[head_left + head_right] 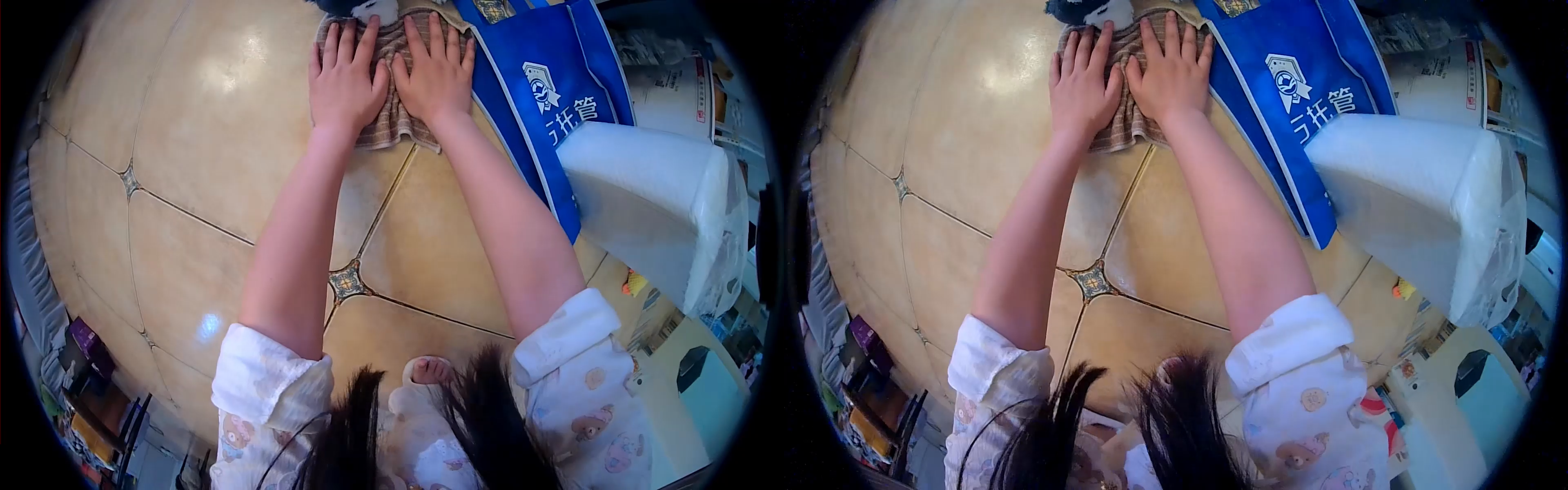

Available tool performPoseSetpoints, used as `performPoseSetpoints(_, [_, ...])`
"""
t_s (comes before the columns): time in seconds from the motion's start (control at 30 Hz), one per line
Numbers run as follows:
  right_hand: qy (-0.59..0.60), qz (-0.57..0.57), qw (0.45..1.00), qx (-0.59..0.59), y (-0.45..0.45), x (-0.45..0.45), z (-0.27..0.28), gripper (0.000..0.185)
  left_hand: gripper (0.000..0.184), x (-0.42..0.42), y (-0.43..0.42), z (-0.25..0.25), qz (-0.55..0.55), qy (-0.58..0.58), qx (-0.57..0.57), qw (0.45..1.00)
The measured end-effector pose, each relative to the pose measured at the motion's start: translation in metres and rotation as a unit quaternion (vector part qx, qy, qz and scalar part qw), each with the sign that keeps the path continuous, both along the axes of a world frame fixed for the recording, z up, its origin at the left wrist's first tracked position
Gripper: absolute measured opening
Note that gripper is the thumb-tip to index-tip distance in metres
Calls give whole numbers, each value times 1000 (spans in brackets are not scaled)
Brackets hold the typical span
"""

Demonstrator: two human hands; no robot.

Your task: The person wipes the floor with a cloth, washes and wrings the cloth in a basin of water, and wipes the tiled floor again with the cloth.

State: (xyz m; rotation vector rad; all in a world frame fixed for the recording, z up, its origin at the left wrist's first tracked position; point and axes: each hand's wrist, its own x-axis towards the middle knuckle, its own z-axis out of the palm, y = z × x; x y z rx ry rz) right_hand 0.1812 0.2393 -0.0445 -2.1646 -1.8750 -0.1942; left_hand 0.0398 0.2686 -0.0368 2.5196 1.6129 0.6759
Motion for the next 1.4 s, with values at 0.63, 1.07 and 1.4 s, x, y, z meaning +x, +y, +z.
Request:
performPoseSetpoints(0.63, [23,23,993,-117,-207,-12,27,64,63,-30,-216,23,-97,58,-121,986])
performPoseSetpoints(1.07, [38,-85,979,-181,-441,-1,35,62,67,-12,-390,25,-301,40,-194,933])
performPoseSetpoints(1.4, [12,-82,982,-169,-437,24,28,65,60,4,-375,30,-314,6,-181,932])
